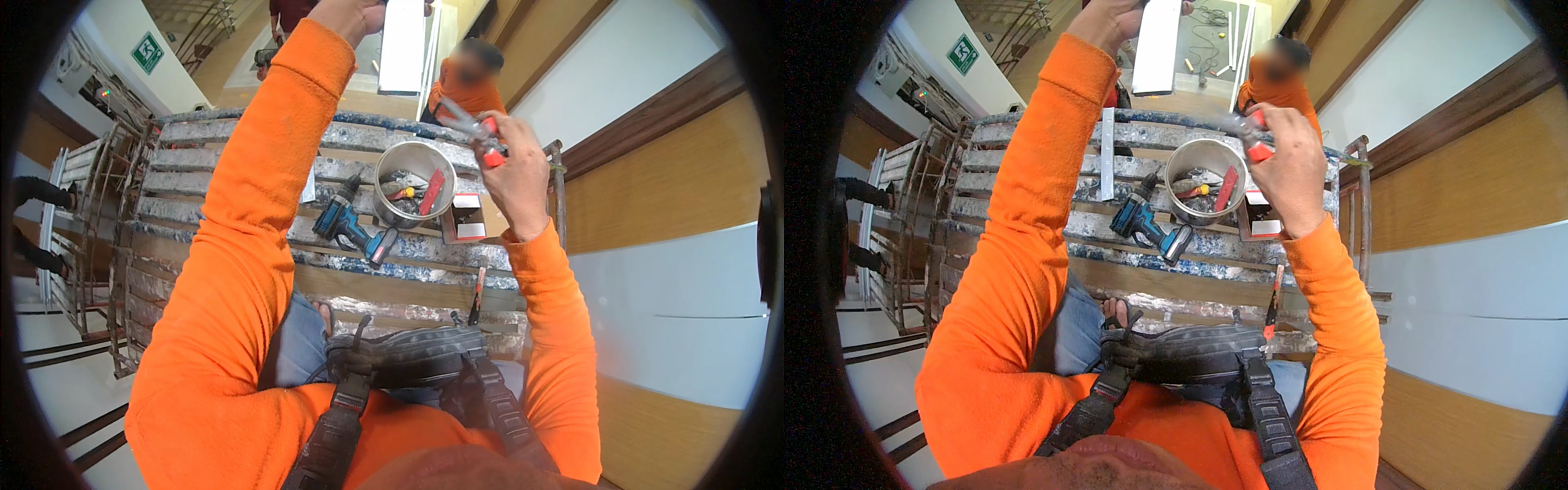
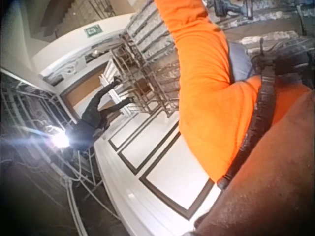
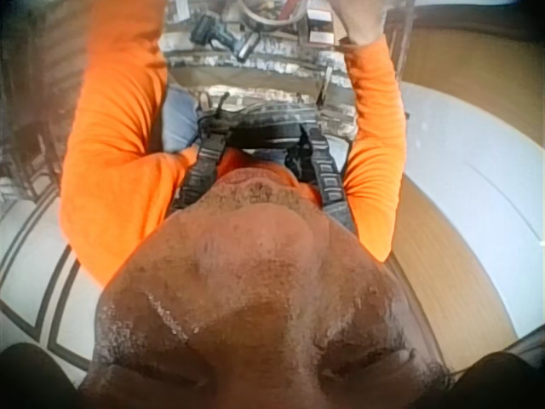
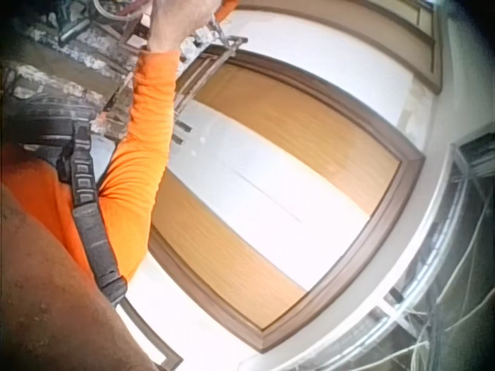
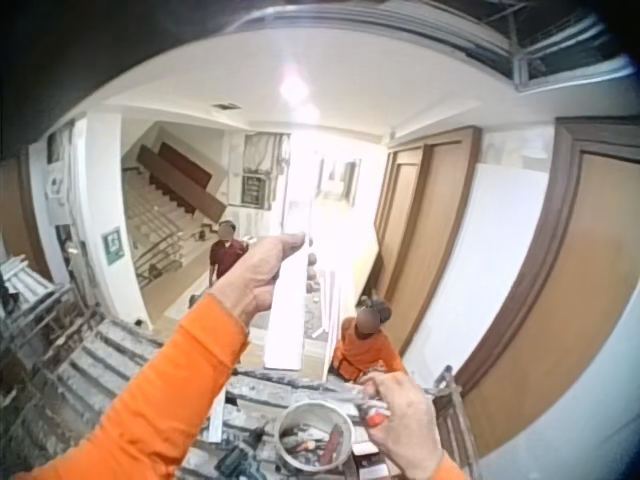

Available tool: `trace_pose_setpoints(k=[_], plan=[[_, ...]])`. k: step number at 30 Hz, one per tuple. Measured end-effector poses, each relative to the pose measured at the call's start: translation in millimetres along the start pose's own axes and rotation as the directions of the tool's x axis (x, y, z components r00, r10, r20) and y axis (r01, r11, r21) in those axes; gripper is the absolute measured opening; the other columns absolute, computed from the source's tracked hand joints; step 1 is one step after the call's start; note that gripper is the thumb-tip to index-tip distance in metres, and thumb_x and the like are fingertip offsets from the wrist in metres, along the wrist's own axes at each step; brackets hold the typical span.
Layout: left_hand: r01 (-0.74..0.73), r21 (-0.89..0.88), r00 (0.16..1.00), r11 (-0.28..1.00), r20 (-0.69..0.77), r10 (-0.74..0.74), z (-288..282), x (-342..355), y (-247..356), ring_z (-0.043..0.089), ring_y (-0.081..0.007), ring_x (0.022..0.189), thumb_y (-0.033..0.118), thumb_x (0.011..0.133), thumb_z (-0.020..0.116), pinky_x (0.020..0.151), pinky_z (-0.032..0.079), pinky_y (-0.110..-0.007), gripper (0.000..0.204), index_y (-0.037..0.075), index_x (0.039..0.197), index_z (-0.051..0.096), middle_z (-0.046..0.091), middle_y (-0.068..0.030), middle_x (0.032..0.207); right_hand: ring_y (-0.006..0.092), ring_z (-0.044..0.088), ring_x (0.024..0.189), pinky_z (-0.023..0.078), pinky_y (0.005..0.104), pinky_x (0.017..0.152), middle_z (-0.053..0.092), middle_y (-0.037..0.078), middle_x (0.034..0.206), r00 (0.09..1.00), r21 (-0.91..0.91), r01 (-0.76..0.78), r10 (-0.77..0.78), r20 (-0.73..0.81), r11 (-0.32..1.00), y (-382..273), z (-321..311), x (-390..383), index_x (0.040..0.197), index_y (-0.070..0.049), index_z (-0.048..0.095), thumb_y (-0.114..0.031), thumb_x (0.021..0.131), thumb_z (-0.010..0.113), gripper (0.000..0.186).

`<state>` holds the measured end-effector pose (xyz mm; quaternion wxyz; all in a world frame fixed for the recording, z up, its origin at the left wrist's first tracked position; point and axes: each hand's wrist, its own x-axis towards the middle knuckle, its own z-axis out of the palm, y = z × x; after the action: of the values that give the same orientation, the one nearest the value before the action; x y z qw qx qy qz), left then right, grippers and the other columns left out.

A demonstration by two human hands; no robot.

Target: The person measures and cuts metal ceiling molding pieces using tin snips, then positions and secures them to the ceiling with a hammer and nails. The person repeatedly measures, cuts, and installs multiple sections of molding along the ceiling perimeter.

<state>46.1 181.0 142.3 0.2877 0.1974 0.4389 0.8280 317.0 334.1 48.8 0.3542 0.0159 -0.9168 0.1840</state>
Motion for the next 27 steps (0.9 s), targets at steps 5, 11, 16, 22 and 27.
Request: trace_pose_setpoints(k=[5, 11, 16, 22, 27], plan=[[0.025, -0.039, 1.000, 0.999, 0.003, -0.025, 2.7, 0.1, -6.2, 0.062, -0.0281, 0.071, 0.032, 0.108, 0.043, 0.065, 0.059, -0.045, 0.033, 0.004, 0.116, 0.059, 0.063, -0.0129, 0.088, 0.0304, 0.060, 0.096, 0.044, 0.0422, 0.086, 0.061, 0.008, 0.097, 0.980, -0.238, 0.061, -0.103, -0.168, 0.969, -5.4, -4.3, 9.0, 0.110, -0.009, 0.064, -0.009, 0.077, 0.077, 0.036], [0.000, -0.098, 0.999, 0.995, -0.043, -0.004, 7.1, 14.1, -20.7, 0.068, -0.0298, 0.080, 0.025, 0.107, 0.042, 0.076, 0.061, -0.047, 0.030, 0.002, 0.117, 0.060, 0.067, -0.0145, 0.093, 0.0301, 0.061, 0.093, 0.045, 0.0426, 0.085, 0.061, 0.008, 0.095, 0.974, -0.310, 0.085, -0.145, -0.174, 0.947, -11.1, -5.5, 13.8, 0.111, -0.009, 0.064, -0.004, 0.075, 0.075, 0.037], [-0.006, -0.110, 0.999, 0.994, -0.037, 0.002, 14.8, 12.3, -27.8, 0.071, -0.0301, 0.095, 0.022, 0.108, 0.041, 0.087, 0.061, -0.048, 0.032, 0.001, 0.125, 0.058, 0.069, -0.0156, 0.103, 0.0283, 0.060, 0.090, 0.044, 0.0413, 0.083, 0.060, 0.006, 0.092, 0.962, -0.380, 0.072, -0.165, -0.217, 0.922, -3.4, -6.7, 15.3, 0.107, -0.009, 0.064, -0.009, 0.075, 0.077, 0.034], [-0.017, 0.038, 0.992, 0.999, -0.122, 0.021, 35.8, -8.6, -25.9, 0.069, -0.0289, 0.095, 0.024, 0.109, 0.043, 0.084, 0.061, -0.045, 0.035, -0.001, 0.131, 0.055, 0.067, -0.0163, 0.106, 0.0280, 0.063, 0.082, 0.047, 0.0403, 0.075, 0.062, 0.007, 0.086, 0.983, -0.261, 0.041, -0.086, -0.161, 0.964, -2.4, -12.7, 13.1, 0.099, -0.009, 0.064, -0.015, 0.073, 0.079, 0.031], [-0.068, 0.052, 0.990, 0.996, -0.120, 0.074, 34.4, -5.2, -31.4, 0.063, -0.0240, 0.069, 0.029, 0.109, 0.047, 0.064, 0.058, -0.040, 0.029, 0.003, 0.115, 0.057, 0.061, -0.0104, 0.081, 0.0308, 0.067, 0.077, 0.051, 0.0419, 0.069, 0.066, 0.009, 0.085, 0.994, -0.140, -0.013, -0.003, -0.113, 0.990, -11.7, -12.6, 11.9, 0.097, -0.008, 0.064, -0.021, 0.075, 0.080, 0.030]])
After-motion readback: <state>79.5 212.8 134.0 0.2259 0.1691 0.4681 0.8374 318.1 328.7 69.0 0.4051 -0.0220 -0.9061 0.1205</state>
